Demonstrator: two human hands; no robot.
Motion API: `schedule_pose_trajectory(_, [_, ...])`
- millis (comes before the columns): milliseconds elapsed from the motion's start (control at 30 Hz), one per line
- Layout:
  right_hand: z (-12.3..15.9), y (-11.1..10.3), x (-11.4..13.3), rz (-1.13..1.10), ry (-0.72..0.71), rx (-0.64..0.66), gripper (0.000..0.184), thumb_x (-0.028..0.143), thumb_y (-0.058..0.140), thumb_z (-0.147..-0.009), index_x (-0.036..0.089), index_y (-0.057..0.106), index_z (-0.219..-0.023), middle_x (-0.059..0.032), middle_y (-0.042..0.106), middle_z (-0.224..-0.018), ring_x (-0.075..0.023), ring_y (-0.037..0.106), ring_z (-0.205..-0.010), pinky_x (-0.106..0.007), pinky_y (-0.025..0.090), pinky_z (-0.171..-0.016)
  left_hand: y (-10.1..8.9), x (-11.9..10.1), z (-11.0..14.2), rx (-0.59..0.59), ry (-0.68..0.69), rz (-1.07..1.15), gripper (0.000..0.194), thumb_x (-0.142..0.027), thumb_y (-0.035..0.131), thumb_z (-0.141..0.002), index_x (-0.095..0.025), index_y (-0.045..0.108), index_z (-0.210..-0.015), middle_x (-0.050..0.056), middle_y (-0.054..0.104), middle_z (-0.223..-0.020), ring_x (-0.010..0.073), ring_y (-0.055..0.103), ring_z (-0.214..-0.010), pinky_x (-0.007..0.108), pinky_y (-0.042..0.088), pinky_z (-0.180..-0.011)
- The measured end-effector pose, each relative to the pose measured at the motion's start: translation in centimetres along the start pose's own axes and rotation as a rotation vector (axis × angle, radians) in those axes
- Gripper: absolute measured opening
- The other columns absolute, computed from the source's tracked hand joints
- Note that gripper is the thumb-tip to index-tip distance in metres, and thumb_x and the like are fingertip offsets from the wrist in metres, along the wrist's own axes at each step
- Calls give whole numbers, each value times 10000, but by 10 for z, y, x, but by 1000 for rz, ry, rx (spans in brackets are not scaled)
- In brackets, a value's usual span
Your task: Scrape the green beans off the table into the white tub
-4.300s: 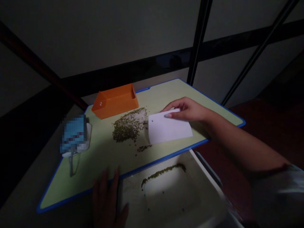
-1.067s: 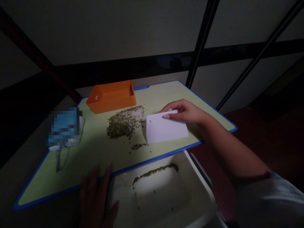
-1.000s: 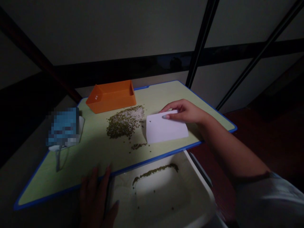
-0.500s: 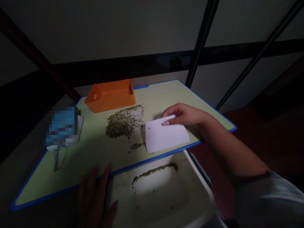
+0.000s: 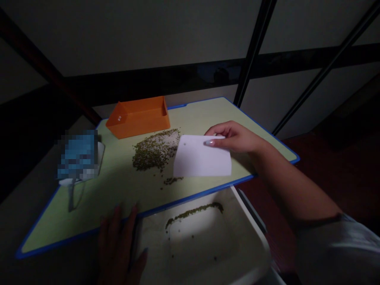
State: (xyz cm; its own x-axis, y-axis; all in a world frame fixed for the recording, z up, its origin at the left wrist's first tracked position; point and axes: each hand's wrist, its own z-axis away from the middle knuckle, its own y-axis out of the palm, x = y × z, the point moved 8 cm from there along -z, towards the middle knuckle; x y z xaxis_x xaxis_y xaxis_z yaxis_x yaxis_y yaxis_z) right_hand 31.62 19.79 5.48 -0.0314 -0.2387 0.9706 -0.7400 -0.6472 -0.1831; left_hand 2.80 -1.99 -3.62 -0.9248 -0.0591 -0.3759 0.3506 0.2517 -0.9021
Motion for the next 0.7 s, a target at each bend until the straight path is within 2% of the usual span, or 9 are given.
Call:
schedule_pose_trajectory(67, [0, -7, 2, 10, -25, -83, 399, 479, 834, -838, 123, 789, -1012, -32, 761, -820, -97, 619, -664, -207, 467, -584, 0, 2, 1, 0, -33, 17, 699, -343, 417, -990, -532, 110, -1589, -6, 133, -1790, 368, 60, -1660, 762, 227, -1324])
schedule_pose_trajectory(133, [0, -9, 2, 38, -22, -108, 435, 494, 822, -845, 125, 804, -1075, -57, 784, -897, -106, 632, -706, -215, 481, -610, 1, 2, 1, -12, -24, 30, 700, -342, 421, -989, -550, 112, -1582, -32, 110, -1792, 364, 62, -1661, 750, 233, -1328])
schedule_pose_trajectory(333, [3, -4, -3, 86, 57, -51, 459, 490, 808, -854, 109, 813, -1110, -63, 777, -849, -114, 627, -677, -220, 471, -573, 3, 2, -1, -60, 13, 9, 709, -291, 390, -993, -563, 102, -1582, -43, 103, -1792, 346, 37, -1663, 732, 223, -1332])
schedule_pose_trajectory(467, [2, -6, -5, 88, 56, -87, 435, 492, 819, -844, 119, 811, -1067, -57, 781, -829, -109, 633, -664, -212, 479, -558, 6, 1, -2, -35, 59, 3, 764, -297, 413, -983, -576, 26, -1579, -30, 40, -1794, 378, -9, -1658, 767, 115, -1333])
schedule_pose_trajectory(633, [0, -6, -6, 102, 52, -85, 425, 490, 812, -849, 119, 805, -1056, -53, 778, -841, -106, 635, -679, -210, 485, -565, 5, 0, -3, -51, 55, -8, 779, -276, 402, -978, -607, 14, -1567, -13, 68, -1786, 406, 17, -1657, 807, 159, -1312])
schedule_pose_trajectory(700, [0, -4, -7, 111, 59, -62, 425, 495, 800, -858, 123, 802, -1064, -49, 775, -838, -104, 630, -674, -207, 473, -556, 6, -1, -3, -22, 37, -9, 790, -273, 394, -977, -607, -17, -1564, -1, 55, -1785, 417, -3, -1654, 802, 190, -1309])
